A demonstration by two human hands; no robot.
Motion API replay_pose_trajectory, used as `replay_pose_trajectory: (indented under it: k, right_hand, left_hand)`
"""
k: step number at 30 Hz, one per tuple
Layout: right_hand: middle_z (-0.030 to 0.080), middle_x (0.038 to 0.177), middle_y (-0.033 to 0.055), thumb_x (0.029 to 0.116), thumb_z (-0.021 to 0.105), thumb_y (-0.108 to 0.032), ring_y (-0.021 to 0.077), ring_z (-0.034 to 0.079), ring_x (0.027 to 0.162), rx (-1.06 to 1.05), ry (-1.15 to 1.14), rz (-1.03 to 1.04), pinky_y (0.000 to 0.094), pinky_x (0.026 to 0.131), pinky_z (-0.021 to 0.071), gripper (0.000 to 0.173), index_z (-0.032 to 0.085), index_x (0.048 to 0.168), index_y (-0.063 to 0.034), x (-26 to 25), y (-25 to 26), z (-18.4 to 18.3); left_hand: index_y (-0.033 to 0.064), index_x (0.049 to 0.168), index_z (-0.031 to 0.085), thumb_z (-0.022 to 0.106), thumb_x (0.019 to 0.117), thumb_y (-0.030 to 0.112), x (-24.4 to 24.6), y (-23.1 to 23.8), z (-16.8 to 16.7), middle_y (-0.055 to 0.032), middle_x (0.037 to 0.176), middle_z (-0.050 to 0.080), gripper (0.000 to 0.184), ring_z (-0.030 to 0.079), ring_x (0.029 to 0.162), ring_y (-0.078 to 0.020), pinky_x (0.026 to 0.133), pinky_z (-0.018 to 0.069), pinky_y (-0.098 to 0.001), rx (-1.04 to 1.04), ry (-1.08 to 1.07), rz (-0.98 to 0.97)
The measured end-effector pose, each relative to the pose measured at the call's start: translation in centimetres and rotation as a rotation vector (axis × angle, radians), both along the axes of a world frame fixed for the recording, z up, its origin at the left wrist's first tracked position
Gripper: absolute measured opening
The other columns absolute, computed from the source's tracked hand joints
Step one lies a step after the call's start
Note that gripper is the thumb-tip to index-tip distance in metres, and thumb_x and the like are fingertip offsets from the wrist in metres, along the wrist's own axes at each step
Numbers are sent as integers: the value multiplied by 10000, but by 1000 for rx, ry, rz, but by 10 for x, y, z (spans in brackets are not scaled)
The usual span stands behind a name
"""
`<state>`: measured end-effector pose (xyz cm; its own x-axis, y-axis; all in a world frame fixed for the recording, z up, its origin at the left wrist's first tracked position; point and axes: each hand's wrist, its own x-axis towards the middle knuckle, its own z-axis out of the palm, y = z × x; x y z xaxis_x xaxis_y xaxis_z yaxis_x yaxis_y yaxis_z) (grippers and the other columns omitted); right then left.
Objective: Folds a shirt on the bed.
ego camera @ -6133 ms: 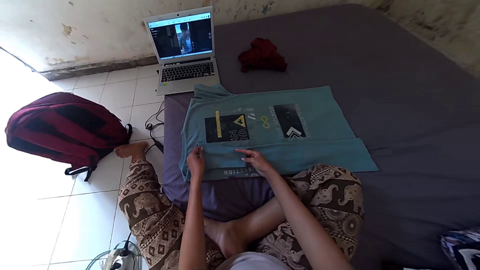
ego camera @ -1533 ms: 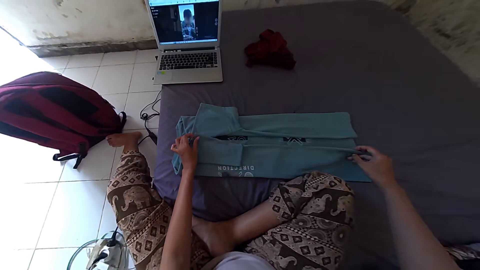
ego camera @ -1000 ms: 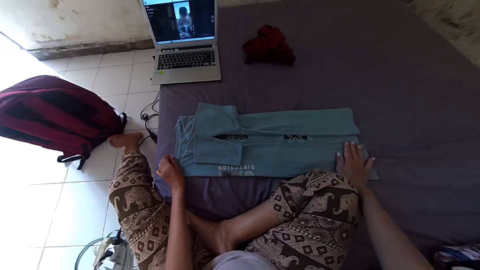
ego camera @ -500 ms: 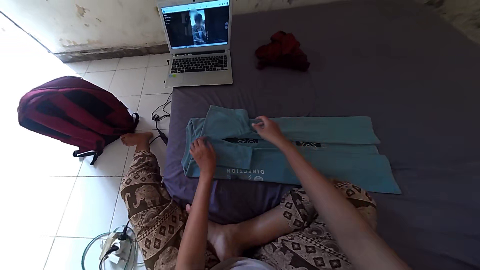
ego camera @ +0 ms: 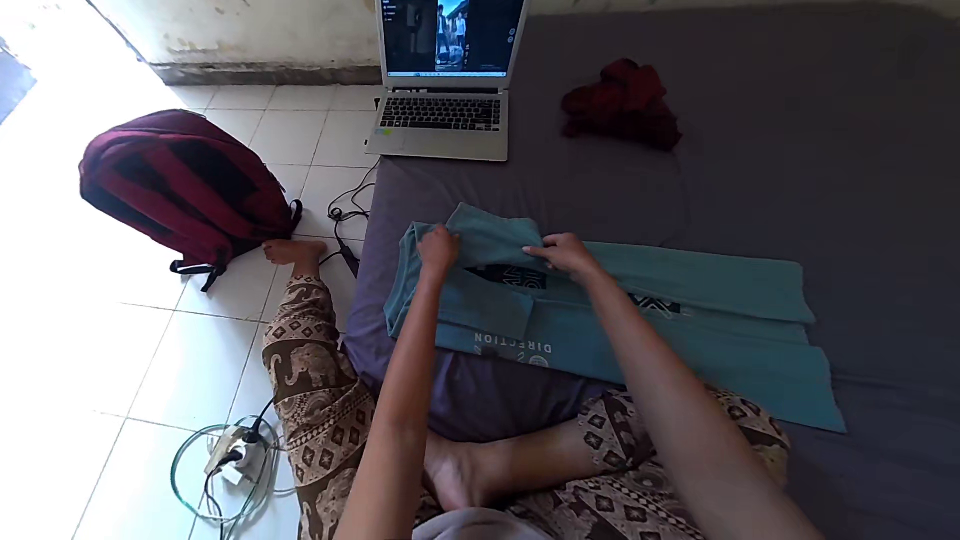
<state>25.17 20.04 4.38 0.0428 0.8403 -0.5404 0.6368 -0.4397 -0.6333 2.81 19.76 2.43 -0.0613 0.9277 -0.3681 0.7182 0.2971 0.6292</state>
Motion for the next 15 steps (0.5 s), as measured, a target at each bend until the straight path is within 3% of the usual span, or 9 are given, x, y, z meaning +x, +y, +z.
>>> replay_pose_trajectory:
  k: [4,8,9,11,13,15]
  right_hand:
    - [590,1009,205,1029,629,-198,147,480,728,61,44,-59,296,717,453,376,585,1236,113,7,-4,8]
    - [598,949,152,1006,668,-175,84,463,639,85,119,-106,234,612,434,365,592,1239,96,13,-20,13]
    - [606,953,148,1003,673,-170,72,471,620,72,140,-116,221,591,437,377,586,1259,93,13,-25,10]
    - [623,1041,166,1017,654,-179,73,502,637,1,167,-117,223,598,450,429,541,1342,77,12,-35,1]
    - [619,1111,172,1032,633,-208,83,536,667,-76,188,-140,230,614,468,455,514,1383,56,10,-43,-11]
    - [621,1107,161,1039,620,-218,78,533,664,-97,216,-194,226,610,462,446,521,1383,48,8,-47,-18]
  left_hand:
    - [-147,1333,496,585,1048,146,-10,6,18,-350,1191,627,419,634,1134,-460,1009,481,-558,181,-210,-115]
    - [-74,1405,473,707,968,122,-33,-16,21,-265,929,681,534,666,851,-367,835,538,-516,261,-308,-183]
    - [-53,1424,459,738,944,120,-41,-25,15,-261,911,689,582,676,844,-374,827,549,-525,240,-294,-201]
    - [-68,1477,405,754,929,117,-50,-34,-1,-274,993,696,675,678,934,-378,916,531,-525,114,-268,-216]
    - [-86,1490,379,722,961,150,-51,-41,-14,-293,1123,684,673,674,1046,-372,992,506,-497,3,-256,-184]
    - [-102,1481,380,664,1006,185,-48,-46,-20,-294,1165,672,623,665,1070,-351,1001,495,-467,-8,-263,-127]
